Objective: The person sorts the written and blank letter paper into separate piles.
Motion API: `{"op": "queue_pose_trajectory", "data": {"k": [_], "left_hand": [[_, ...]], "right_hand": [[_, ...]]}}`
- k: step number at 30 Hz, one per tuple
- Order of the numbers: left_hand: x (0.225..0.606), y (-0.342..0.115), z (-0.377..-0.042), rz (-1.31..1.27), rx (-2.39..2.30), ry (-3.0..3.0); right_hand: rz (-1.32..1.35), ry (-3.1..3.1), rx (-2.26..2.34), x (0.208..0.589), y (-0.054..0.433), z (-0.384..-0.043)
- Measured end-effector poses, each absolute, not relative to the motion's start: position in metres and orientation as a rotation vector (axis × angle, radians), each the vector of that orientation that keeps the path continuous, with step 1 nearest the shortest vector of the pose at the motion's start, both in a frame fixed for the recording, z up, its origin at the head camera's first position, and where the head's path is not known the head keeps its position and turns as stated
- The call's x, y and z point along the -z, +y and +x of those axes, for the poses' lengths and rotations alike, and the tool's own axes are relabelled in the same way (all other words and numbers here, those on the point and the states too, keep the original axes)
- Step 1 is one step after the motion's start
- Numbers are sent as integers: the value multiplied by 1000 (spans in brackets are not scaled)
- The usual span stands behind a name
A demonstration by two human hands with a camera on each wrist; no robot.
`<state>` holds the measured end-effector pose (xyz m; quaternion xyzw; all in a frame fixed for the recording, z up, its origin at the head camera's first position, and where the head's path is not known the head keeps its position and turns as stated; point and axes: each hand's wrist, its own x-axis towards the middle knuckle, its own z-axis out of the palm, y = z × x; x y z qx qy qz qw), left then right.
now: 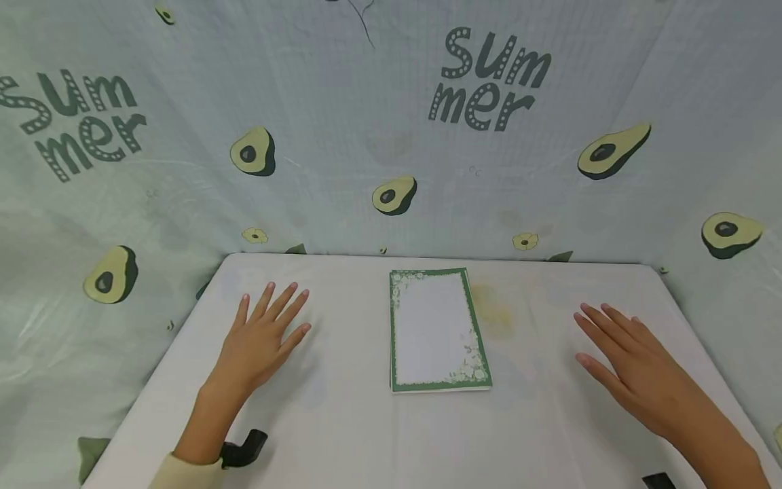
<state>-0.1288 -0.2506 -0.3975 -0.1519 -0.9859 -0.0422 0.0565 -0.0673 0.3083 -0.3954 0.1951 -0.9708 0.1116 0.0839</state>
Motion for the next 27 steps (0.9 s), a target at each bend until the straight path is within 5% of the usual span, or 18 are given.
{"op": "queue_pose_trajectory", "data": {"k": [27], "left_hand": [[423,-191,-143,-660,825,-3130]], "right_hand": [[707,-3010,-477,418,237,-113]]}}
